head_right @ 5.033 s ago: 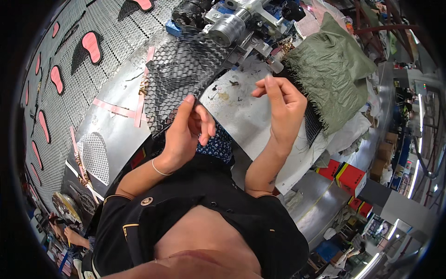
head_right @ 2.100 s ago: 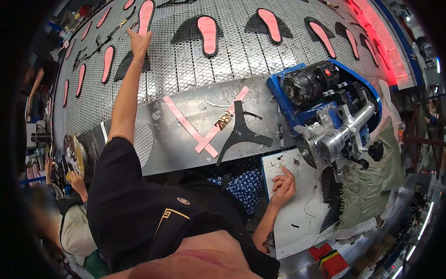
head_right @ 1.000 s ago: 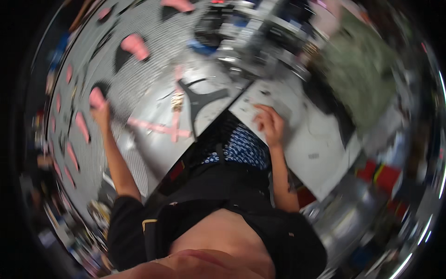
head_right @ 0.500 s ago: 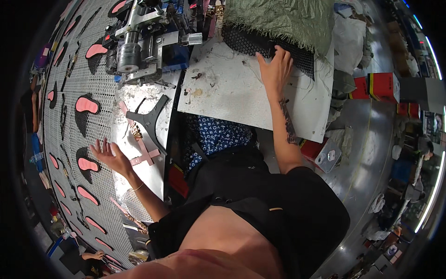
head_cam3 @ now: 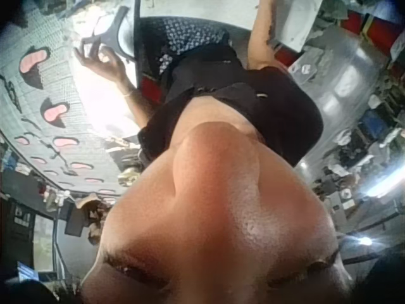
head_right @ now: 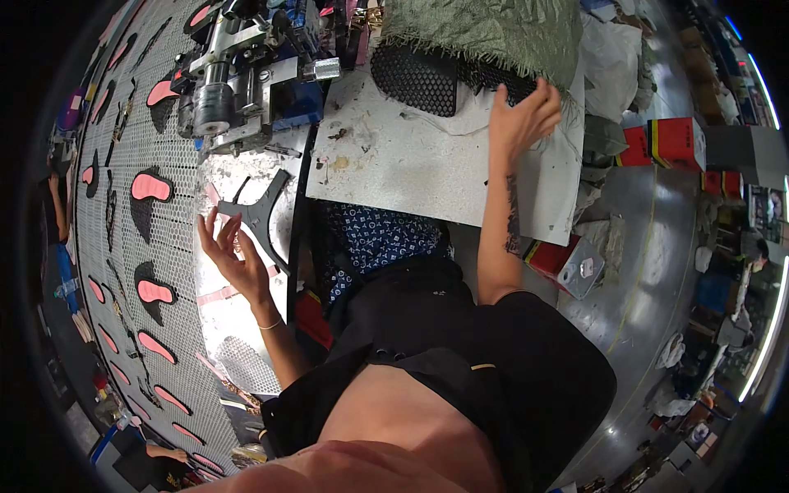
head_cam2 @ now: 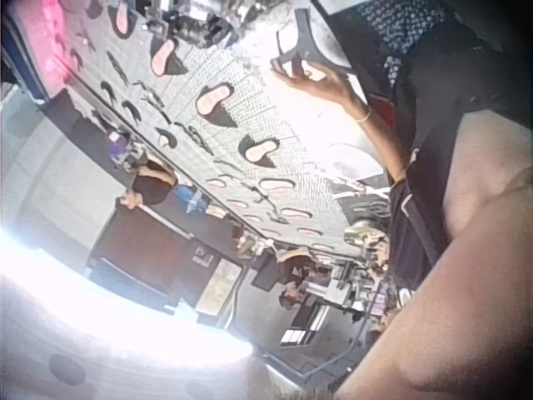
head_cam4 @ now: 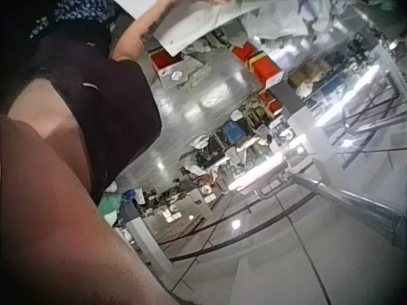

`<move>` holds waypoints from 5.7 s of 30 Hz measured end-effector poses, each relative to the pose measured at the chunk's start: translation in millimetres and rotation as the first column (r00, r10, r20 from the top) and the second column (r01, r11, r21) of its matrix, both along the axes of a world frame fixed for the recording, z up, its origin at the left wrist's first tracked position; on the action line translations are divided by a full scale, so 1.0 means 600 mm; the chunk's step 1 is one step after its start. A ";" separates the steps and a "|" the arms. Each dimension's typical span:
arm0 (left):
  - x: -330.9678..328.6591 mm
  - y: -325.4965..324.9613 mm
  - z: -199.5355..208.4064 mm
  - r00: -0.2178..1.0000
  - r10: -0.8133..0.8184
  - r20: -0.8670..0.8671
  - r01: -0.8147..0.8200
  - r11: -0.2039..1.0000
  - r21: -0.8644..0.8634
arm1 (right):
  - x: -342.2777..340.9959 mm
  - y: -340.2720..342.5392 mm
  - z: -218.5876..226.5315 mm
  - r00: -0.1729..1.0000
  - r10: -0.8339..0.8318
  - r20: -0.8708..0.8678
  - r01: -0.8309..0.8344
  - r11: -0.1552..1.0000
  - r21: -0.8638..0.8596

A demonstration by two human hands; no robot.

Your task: The person is assembling parts of a shoe by placing mesh components onto shoe sole pieces on a rotating assembly wheel.

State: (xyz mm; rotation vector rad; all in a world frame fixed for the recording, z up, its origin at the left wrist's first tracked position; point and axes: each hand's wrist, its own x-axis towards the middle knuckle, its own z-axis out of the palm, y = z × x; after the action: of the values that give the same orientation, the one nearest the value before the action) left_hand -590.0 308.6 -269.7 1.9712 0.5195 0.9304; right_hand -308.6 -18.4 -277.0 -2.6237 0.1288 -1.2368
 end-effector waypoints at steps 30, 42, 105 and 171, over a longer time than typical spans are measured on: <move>0.078 -0.120 0.033 0.833 -0.552 -0.039 0.546 0.830 -0.114 | -0.171 0.104 0.169 0.637 0.757 0.143 -0.703 0.496 0.509; 0.088 -0.126 0.074 0.851 -0.482 0.208 0.412 0.859 0.305 | -0.161 0.092 0.204 0.044 0.992 -0.117 -0.966 0.072 0.249; 0.131 -0.099 0.083 0.909 -0.409 -0.077 0.297 0.767 -0.569 | -0.131 0.112 0.113 0.044 0.999 -0.024 -0.203 0.033 0.979; -0.029 -0.065 0.050 0.993 -0.114 0.019 0.110 0.981 0.160 | -0.213 0.269 0.141 -0.162 0.921 0.353 0.372 -0.274 0.887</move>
State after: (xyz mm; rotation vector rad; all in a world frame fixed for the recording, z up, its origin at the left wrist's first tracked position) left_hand -607.6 269.3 -240.0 2.1034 0.3230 0.9514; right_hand -436.6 142.9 -192.3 -0.9002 -0.3289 1.0199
